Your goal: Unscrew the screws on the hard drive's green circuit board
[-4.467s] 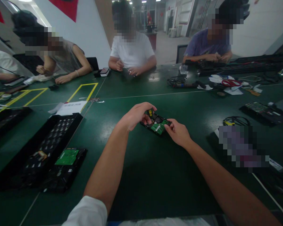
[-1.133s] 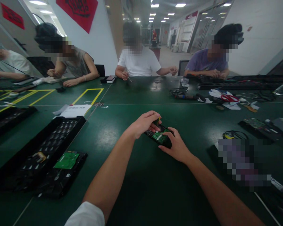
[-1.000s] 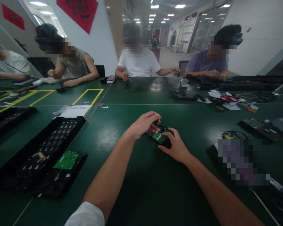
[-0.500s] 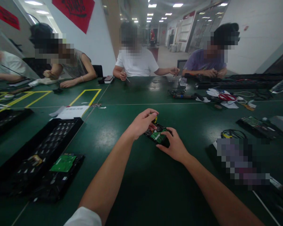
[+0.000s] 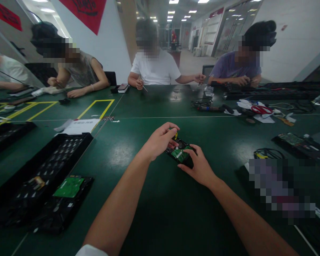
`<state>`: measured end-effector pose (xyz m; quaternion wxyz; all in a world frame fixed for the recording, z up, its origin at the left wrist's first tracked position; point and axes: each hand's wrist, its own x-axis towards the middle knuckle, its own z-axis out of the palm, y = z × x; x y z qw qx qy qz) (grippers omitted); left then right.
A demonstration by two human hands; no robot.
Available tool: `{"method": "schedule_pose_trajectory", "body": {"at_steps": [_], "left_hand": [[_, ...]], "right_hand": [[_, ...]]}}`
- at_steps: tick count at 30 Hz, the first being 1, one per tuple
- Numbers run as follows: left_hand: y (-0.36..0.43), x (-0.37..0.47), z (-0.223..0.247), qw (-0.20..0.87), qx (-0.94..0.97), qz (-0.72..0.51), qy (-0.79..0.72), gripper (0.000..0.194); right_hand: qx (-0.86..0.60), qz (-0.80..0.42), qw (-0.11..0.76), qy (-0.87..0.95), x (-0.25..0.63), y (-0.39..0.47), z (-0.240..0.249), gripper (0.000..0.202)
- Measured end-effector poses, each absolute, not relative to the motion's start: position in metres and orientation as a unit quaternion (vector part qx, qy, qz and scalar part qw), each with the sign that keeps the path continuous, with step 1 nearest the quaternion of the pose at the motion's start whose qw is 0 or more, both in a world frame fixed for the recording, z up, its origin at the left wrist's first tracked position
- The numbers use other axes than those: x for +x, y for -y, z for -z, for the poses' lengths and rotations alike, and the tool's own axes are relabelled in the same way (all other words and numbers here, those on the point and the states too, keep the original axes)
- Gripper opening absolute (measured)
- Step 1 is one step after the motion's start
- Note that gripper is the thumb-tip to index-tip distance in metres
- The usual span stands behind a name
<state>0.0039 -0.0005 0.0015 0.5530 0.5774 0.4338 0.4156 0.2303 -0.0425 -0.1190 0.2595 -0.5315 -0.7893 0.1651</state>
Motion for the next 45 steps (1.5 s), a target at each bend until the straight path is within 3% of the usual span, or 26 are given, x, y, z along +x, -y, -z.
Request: {"method": "schedule_pose_trajectory", "body": {"at_steps": [25, 33, 45], "left_hand": [[-0.0043, -0.0012, 0.0008, 0.541, 0.583, -0.418, -0.439, 0.018], [-0.0045, 0.0015, 0.0058, 0.334, 0.695, -0.443, -0.458, 0.025], [-0.0033, -0.0036, 0.0003, 0.142, 0.761, -0.433, -0.462, 0.022]], "right_hand": [[-0.520, -0.177, 0.261, 0.793, 0.2337, 0.0418, 0.1217, 0.064], [-0.522, -0.181, 0.274, 0.788, 0.2339, 0.0397, 0.1267, 0.063], [-0.520, -0.162, 0.287, 0.788, 0.2323, 0.0402, 0.1263, 0.062]]}}
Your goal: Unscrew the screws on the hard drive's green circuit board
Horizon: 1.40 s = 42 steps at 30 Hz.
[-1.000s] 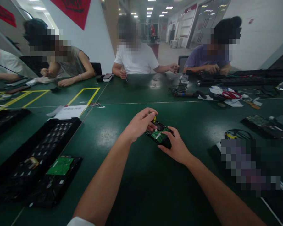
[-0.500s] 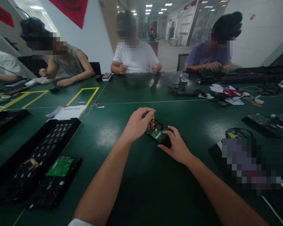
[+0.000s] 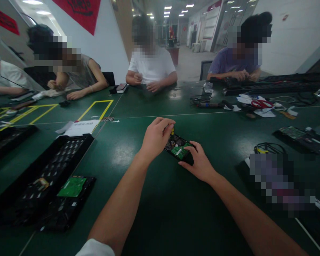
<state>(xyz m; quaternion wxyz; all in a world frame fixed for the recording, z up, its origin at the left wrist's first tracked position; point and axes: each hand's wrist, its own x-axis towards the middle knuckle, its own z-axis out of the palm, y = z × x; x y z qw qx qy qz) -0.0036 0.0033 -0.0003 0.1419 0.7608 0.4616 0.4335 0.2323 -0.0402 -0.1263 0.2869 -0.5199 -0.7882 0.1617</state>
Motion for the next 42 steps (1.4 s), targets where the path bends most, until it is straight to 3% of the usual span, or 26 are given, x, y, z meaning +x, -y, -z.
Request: {"method": "schedule_pose_trajectory", "body": {"at_steps": [10, 24, 42], "left_hand": [[-0.001, -0.014, -0.006, 0.112, 0.777, -0.432, -0.445, 0.023], [-0.002, 0.003, 0.004, 0.175, 0.740, -0.483, -0.435, 0.009], [-0.009, -0.006, 0.007, 0.097, 0.758, -0.487, -0.422, 0.016]], "right_hand": [[-0.535, -0.146, 0.272, 0.786, 0.233, 0.042, 0.126, 0.061], [-0.526, -0.134, 0.275, 0.794, 0.232, 0.042, 0.127, 0.060], [-0.527, -0.137, 0.272, 0.793, 0.233, 0.042, 0.126, 0.061]]}}
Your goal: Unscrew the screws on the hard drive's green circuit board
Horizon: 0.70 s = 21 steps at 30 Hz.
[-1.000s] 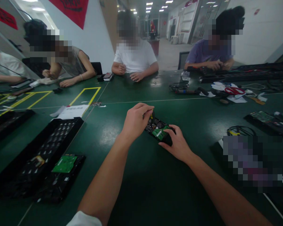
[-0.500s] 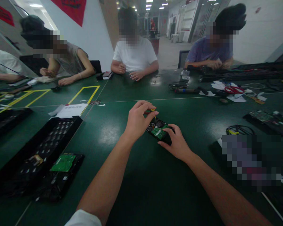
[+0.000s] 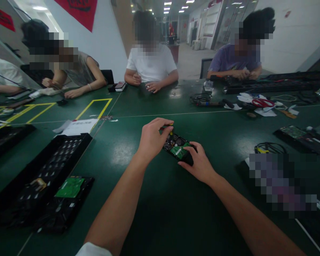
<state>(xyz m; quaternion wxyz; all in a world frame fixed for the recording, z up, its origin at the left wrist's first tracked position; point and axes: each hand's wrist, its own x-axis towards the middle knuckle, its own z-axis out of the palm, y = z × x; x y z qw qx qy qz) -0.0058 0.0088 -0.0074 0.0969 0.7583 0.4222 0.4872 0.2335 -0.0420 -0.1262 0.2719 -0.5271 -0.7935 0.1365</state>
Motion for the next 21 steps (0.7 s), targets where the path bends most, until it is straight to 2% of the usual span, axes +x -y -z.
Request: {"method": "schedule_pose_trajectory", "body": {"at_steps": [21], "left_hand": [[-0.0068, -0.0008, 0.0053, 0.072, 0.746, -0.507, -0.425, 0.006]], "right_hand": [[-0.518, -0.128, 0.277, 0.799, 0.2321, 0.0408, 0.1249, 0.060]]}}
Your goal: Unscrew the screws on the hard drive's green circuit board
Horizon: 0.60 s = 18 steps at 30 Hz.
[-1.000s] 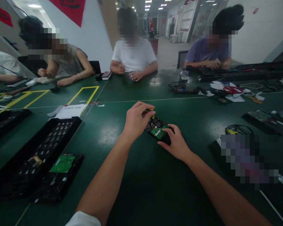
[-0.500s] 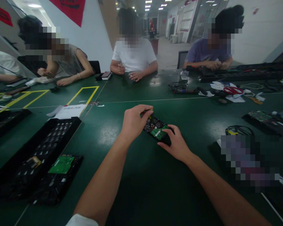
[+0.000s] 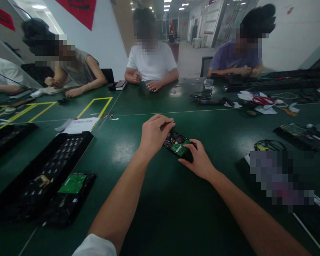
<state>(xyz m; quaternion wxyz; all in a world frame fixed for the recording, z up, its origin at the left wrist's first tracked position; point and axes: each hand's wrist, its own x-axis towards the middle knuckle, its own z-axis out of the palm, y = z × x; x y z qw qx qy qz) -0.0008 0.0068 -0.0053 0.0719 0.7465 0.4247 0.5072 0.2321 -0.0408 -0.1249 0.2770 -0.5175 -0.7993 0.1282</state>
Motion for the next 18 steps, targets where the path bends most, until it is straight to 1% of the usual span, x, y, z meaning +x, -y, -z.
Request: {"method": "schedule_pose_trajectory", "body": {"at_steps": [4, 9, 12, 18], "left_hand": [[-0.0071, -0.0024, 0.0064, 0.095, 0.746, -0.495, -0.434, 0.007], [-0.0072, -0.0017, 0.0094, 0.112, 0.747, -0.477, -0.450, 0.015], [-0.0069, -0.0017, 0.0090, 0.100, 0.749, -0.476, -0.450, 0.015], [-0.0051, -0.0024, 0.0029, 0.060, 0.759, -0.463, -0.453, 0.009]], "right_hand": [[-0.518, -0.128, 0.275, 0.799, 0.2323, 0.0408, 0.1254, 0.060], [-0.524, -0.132, 0.268, 0.798, 0.2324, 0.0409, 0.1245, 0.062], [-0.523, -0.138, 0.268, 0.798, 0.2331, 0.0409, 0.1246, 0.063], [-0.523, -0.138, 0.271, 0.796, 0.2340, 0.0408, 0.1264, 0.063]]}}
